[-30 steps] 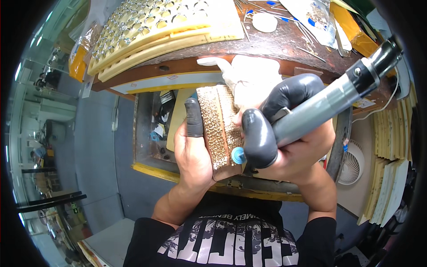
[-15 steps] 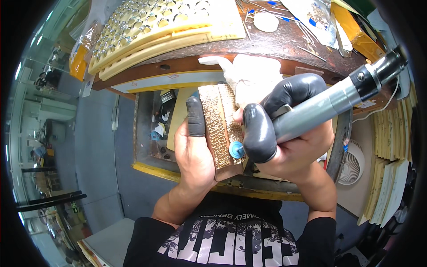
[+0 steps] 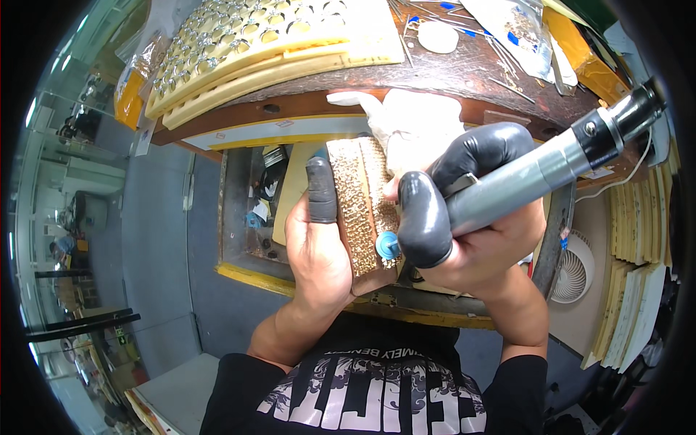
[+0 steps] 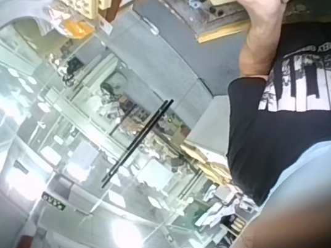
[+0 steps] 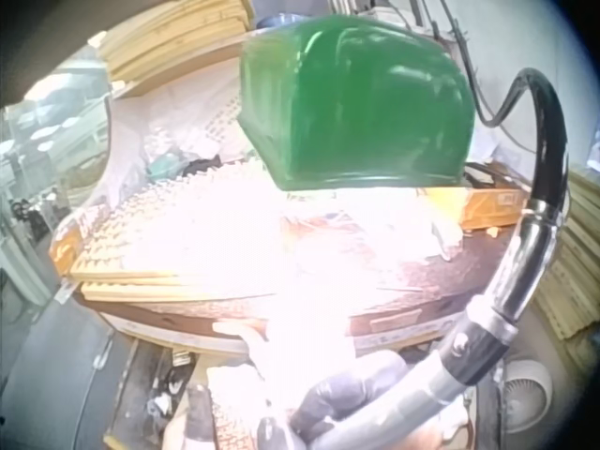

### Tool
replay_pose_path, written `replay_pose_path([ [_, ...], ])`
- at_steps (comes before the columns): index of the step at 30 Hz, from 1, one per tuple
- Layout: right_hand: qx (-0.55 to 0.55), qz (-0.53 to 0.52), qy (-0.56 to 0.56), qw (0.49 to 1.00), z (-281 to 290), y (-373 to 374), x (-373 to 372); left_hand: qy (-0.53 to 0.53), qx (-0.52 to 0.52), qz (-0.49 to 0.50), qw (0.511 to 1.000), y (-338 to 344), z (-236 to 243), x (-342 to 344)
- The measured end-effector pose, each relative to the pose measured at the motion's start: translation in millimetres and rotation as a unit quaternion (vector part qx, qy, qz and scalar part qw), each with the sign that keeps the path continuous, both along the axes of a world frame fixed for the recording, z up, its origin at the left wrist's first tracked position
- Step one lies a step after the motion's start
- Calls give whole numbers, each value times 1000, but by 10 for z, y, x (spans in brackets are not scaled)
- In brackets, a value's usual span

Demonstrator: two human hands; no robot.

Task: Setting small blue gemstones into a jewelry piece using a pneumatic stone setting tool.

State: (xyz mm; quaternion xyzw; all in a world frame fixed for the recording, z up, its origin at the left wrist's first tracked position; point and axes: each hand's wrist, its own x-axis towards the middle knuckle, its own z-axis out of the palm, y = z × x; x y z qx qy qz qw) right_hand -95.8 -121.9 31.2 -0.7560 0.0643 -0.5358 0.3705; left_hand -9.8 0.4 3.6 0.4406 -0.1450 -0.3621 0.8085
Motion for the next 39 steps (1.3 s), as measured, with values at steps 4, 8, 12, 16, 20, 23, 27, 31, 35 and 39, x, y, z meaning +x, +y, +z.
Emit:
replay_pose_path([
  [4, -16, 6, -4, 1000, -48, -21, 0, -18, 31, 14, 999, -25, 29, -14],
  [8, -20, 30, -15, 999, -67, -28, 8, -43, 49, 14, 998, -24, 35, -9],
  [12, -58, 31, 16, 998, -61, -33, 10, -52, 49, 17, 997, -23, 64, 7],
  [16, -38, 38, 2, 999, -99, -78, -45, -72, 55, 21, 996, -58, 92, -40],
  [20, -64, 52, 31, 996, -84, -81, -81, -58, 36, 11, 998, -14, 42, -2],
  [23, -70, 47, 50, 995, -56, -107, -98, -59, 33, 2, 998, 10, 20, 7],
  [27, -64, 36, 61, 995, -58, -106, -104, -75, 25, -3, 997, 43, -12, 14],
  [31, -83, 28, 73, 993, -33, -100, -122, -104, 31, -2, 994, 24, 42, -2],
  [35, -71, 44, 53, 995, -59, -102, -113, -99, 26, -8, 995, 20, 67, -15],
  [39, -71, 51, 46, 995, -68, -101, -95, -80, 54, 63, 993, -112, 204, -106],
])
